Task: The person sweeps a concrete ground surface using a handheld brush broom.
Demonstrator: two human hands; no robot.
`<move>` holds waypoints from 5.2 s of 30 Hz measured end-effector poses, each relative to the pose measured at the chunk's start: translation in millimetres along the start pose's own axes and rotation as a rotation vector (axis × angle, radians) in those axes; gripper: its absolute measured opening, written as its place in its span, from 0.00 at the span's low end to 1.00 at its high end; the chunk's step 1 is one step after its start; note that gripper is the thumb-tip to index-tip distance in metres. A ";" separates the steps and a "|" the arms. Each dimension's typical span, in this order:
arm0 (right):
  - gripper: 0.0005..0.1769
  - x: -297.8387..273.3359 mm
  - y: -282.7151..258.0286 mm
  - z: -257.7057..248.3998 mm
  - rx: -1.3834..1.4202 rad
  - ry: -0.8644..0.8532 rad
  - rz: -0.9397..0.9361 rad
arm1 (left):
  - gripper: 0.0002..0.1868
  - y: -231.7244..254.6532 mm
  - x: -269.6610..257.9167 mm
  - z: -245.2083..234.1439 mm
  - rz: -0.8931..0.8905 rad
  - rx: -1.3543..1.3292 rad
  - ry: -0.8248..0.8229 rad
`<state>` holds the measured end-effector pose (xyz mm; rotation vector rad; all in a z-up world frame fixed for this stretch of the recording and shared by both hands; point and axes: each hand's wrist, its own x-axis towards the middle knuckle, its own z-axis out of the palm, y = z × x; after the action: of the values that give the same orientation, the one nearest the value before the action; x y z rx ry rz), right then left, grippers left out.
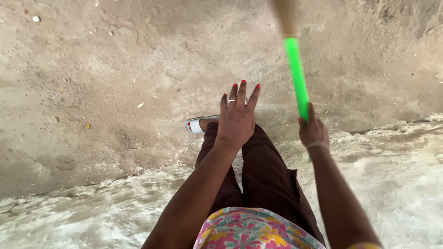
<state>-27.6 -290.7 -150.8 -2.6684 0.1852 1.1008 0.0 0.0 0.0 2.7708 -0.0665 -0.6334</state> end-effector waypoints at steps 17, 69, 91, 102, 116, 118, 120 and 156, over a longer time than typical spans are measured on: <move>0.35 33.0 22.2 -4.4 0.598 0.225 0.394 | 0.43 -17.2 -8.2 4.7 -0.070 -0.074 0.053; 0.43 14.5 -42.3 -41.7 -0.303 -0.085 -0.176 | 0.47 -44.3 -17.1 -7.6 -0.152 -0.069 0.071; 0.36 -11.7 -216.5 81.0 0.523 -0.684 0.035 | 0.43 -143.6 -151.8 22.2 -0.736 -0.387 0.490; 0.53 -42.9 -269.4 29.7 0.262 -0.456 -0.083 | 0.45 -180.1 -211.1 56.3 -0.955 -0.518 0.642; 0.51 -103.1 -362.6 153.0 0.026 -0.829 -0.307 | 0.42 -226.6 -280.9 78.8 -1.130 -0.464 0.647; 0.58 -108.4 -392.4 145.8 -0.001 -0.823 -0.401 | 0.42 -236.3 -295.1 78.6 -1.140 -0.470 0.646; 0.60 -112.2 -400.6 134.9 -0.058 -0.756 -0.426 | 0.43 -244.0 -304.3 78.6 -1.144 -0.496 0.649; 0.57 -189.4 -456.4 254.1 -0.309 -0.768 -0.422 | 0.43 -328.2 -386.2 104.8 -1.261 -0.460 0.626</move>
<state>-237.3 222.2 -108.7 -2.1296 -0.6948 1.9831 -400.4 326.9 -26.1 2.1236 1.7554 0.0611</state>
